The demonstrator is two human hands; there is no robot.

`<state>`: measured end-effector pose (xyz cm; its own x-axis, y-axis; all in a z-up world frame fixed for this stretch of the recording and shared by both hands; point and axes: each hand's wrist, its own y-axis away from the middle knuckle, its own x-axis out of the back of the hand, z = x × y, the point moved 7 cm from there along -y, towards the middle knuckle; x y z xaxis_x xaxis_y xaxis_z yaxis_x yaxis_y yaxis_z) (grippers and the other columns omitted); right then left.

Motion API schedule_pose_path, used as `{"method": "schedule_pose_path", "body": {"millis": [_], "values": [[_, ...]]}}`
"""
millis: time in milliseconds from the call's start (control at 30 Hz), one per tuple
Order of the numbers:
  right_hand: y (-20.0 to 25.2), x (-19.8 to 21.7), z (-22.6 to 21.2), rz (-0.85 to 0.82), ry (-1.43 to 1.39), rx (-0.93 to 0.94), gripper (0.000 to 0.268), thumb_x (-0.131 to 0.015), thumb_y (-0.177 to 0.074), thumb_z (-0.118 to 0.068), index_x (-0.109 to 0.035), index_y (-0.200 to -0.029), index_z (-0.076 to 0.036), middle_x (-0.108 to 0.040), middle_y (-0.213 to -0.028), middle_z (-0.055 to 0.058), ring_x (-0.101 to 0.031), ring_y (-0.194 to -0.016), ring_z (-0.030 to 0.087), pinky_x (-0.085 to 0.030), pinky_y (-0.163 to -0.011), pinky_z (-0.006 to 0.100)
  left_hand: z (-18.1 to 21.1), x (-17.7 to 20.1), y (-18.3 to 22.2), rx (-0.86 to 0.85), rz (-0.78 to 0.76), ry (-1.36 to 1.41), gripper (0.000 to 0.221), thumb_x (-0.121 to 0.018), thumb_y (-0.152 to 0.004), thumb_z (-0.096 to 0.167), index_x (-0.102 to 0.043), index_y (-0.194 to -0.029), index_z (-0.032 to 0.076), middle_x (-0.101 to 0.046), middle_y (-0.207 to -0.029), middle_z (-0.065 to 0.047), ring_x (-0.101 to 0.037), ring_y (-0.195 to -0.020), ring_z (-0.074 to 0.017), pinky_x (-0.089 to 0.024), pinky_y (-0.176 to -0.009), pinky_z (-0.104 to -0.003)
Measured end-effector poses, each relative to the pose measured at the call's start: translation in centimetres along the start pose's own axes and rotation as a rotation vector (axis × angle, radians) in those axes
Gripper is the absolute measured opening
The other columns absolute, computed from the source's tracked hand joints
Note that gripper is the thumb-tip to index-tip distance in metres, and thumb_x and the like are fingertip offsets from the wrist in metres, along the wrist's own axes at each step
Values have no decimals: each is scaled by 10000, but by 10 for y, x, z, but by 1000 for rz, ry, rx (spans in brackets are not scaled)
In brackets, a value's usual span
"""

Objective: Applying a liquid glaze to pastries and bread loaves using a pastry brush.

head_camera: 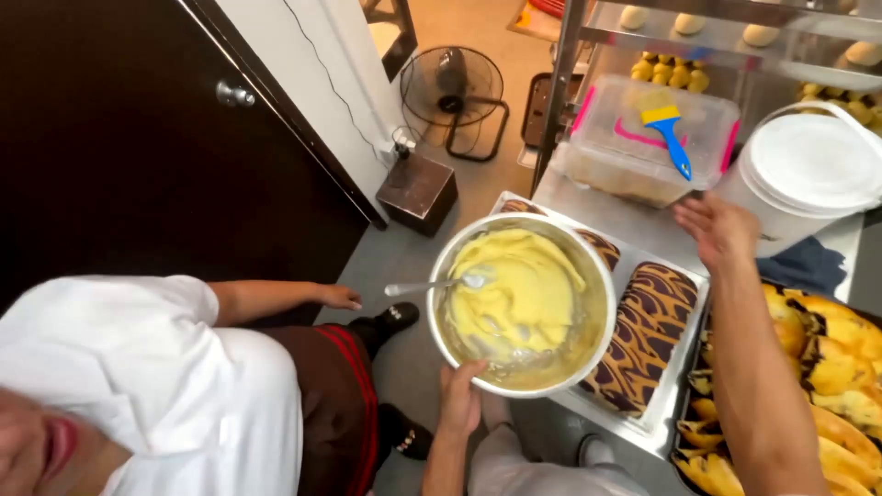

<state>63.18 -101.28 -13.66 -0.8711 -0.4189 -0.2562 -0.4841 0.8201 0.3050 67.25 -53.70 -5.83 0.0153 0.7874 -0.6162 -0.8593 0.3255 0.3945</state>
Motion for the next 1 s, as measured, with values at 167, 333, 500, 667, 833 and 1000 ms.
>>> {"method": "schedule_pose_path", "body": {"millis": [167,333,500,667,833,1000], "values": [[141,29,-71,155,150,261,147,-563,-884,-133,-480,-996,-86,-590,-800,87,-612,-636,175,-543,-574,248,7,-27,-44,83,-134,-50,489,-552,-594,-29,-514,-1081,-6,-588,-993,-119,-549,-905,-246,-449,-787,-362],[236,7,-104,35,480,454,153,-441,-1028,-93,-431,-1146,5,-517,-898,139,-498,-691,188,-447,-712,281,-3,-56,-73,125,-286,-49,520,-559,-615,-6,-468,-1125,38,-564,-1027,-104,-527,-945,-246,-433,-824,-375],[275,-142,-136,-352,1250,681,187,-564,-783,-197,-629,-904,-71,-533,-615,55,-496,-550,180,-365,-553,287,-33,-62,-70,114,-289,-94,488,-612,-606,11,-507,-1083,19,-592,-973,-89,-552,-878,-213,-441,-793,-353],[292,-216,-113,-596,1380,1089,231,-556,-768,-262,-560,-998,-242,-505,-704,-17,-570,-649,199,-459,-551,313,-32,-84,-14,-8,-337,-146,568,-603,-627,13,-424,-1166,30,-509,-1066,-113,-469,-1014,-203,-400,-883,-370],[343,-244,-100,-1024,1314,1238,415,-508,-782,-206,-400,-1181,-166,-468,-1040,103,-500,-938,317,-481,-564,425,-61,-83,41,-76,-286,-229,595,-594,-634,75,-400,-1195,26,-496,-1094,-119,-457,-1042,-219,-363,-917,-400],[341,-188,-63,-1321,1432,1424,93,-505,-765,-179,-467,-705,-119,-504,-616,23,-549,-699,235,-474,-604,311,-70,-89,83,-17,-167,-221,613,-593,-661,156,-384,-1223,31,-487,-1122,-134,-465,-1050,-254,-362,-917,-407]]}}
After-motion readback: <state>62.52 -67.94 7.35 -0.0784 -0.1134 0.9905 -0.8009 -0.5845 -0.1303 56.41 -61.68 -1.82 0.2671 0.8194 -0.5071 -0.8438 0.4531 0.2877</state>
